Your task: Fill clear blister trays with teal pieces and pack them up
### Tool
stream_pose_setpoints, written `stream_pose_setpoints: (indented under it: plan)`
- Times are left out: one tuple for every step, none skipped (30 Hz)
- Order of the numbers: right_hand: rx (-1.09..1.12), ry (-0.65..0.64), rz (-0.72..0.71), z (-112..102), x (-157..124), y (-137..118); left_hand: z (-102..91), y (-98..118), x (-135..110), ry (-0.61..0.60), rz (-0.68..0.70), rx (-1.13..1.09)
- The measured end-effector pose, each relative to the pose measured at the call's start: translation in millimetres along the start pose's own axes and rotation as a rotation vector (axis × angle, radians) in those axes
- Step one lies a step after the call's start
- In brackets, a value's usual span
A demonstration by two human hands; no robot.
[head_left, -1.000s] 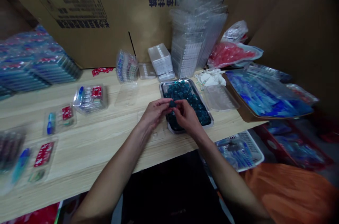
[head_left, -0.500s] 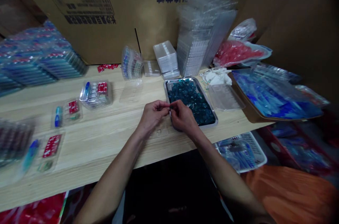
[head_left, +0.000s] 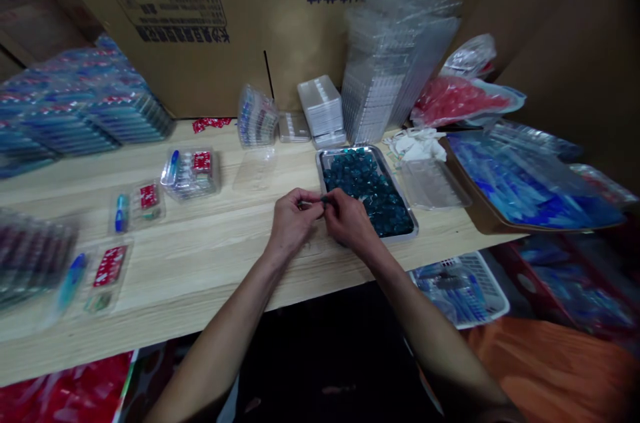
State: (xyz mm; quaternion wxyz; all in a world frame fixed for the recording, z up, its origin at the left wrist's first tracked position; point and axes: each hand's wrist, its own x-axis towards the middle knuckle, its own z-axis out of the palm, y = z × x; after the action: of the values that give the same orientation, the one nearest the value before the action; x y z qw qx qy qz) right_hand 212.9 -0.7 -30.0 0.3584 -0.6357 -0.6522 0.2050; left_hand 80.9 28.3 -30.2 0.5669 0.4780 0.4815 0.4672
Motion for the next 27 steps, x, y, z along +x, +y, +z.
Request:
stream_pose_setpoints:
  plan:
    - [-0.025,-0.013,-0.005,-0.2,0.4,0.5,-0.3,-0.1,-1.5,0.007,0.027,0.039]
    - [-0.03,-0.021,-0.002,0.0,0.8,1.5,-0.8,-0.2,-3.0,0.006,0.047,0.066]
    - [-0.018,-0.024,0.009,0.6,1.2,2.9,-1.4,-0.3,-4.7,-0.004,0.053,0.075]
    - [0.004,-0.024,0.022,1.4,1.8,4.2,-2.1,-0.3,-6.2,-0.022,0.041,0.061]
    - [0.029,-0.023,0.033,2.5,2.5,5.3,-3.1,-0.1,-7.5,-0.047,0.011,0.021]
    - [0.052,-0.021,0.038,3.5,3.4,6.0,-4.5,0.3,-8.3,-0.075,-0.03,-0.042]
    - [0.072,-0.017,0.031,4.6,4.4,6.2,-6.6,1.0,-8.5,-0.099,-0.075,-0.116]
    - [0.092,-0.016,0.01,5.3,5.6,5.9,-9.8,2.1,-7.9,-0.114,-0.113,-0.187]
    - [0.117,-0.021,-0.024,5.6,6.8,5.7,-14.2,3.5,-6.6,-0.122,-0.141,-0.24]
    - [0.145,-0.032,-0.063,5.3,8.1,5.7,-20.1,4.9,-4.5,-0.127,-0.156,-0.268]
    - [0.167,-0.046,-0.099,4.1,9.2,6.4,-27.4,6.3,-1.8,-0.124,-0.155,-0.271]
    - [0.169,-0.057,-0.124,2.1,10.2,8.2,-35.8,7.3,1.2,-0.109,-0.14,-0.253]
    - [0.141,-0.06,-0.133,-0.8,10.9,11.2,-44.8,7.6,4.3,-0.084,-0.112,-0.214]
    - [0.075,-0.048,-0.122,-4.2,11.3,15.5,-53.8,6.9,7.4,-0.049,-0.072,-0.153]
    - [-0.027,-0.026,-0.09,-8.0,11.3,20.7,-62.0,5.2,10.2,-0.013,-0.026,-0.075]
    - [-0.154,-0.004,-0.042,-11.7,11.1,26.5,-68.6,2.2,12.7,0.015,0.025,0.019]
    - [-0.289,0.006,0.017,-15.0,10.8,32.4,-73.3,-1.7,15.0,0.025,0.077,0.122]
    - [-0.415,-0.002,0.076,-17.7,10.4,37.7,-75.8,-6.5,17.2,0.02,0.132,0.226]
    - [-0.518,-0.028,0.125,-19.6,10.0,42.3,-76.2,-11.6,19.4,0.002,0.192,0.325]
    - [-0.593,-0.065,0.155,-20.9,9.6,45.7,-75.0,-16.8,21.6,-0.023,0.259,0.419]
    - [-0.64,-0.104,0.166,-21.5,9.4,48.0,-72.6,-21.8,24.0,-0.057,0.328,0.51]
    - [-0.663,-0.136,0.162,-21.7,9.3,49.3,-69.8,-26.1,26.4,-0.098,0.394,0.594]
    - [-0.67,-0.157,0.152,-21.7,9.3,49.8,-67.1,-29.9,28.8,-0.148,0.449,0.67]
    - [-0.667,-0.171,0.142,-21.5,9.5,49.8,-64.8,-32.9,31.1,-0.206,0.489,0.736]
    - [-0.661,-0.178,0.137,-21.3,9.7,49.8,-63.1,-35.4,33.1,-0.264,0.514,0.789]
    - [-0.654,-0.182,0.136,-21.2,10.0,50.1,-62.2,-37.5,34.7,-0.312,0.526,0.826]
    - [-0.648,-0.184,0.135,-21.3,10.5,50.7,-61.9,-39.3,35.6,-0.346,0.529,0.85]
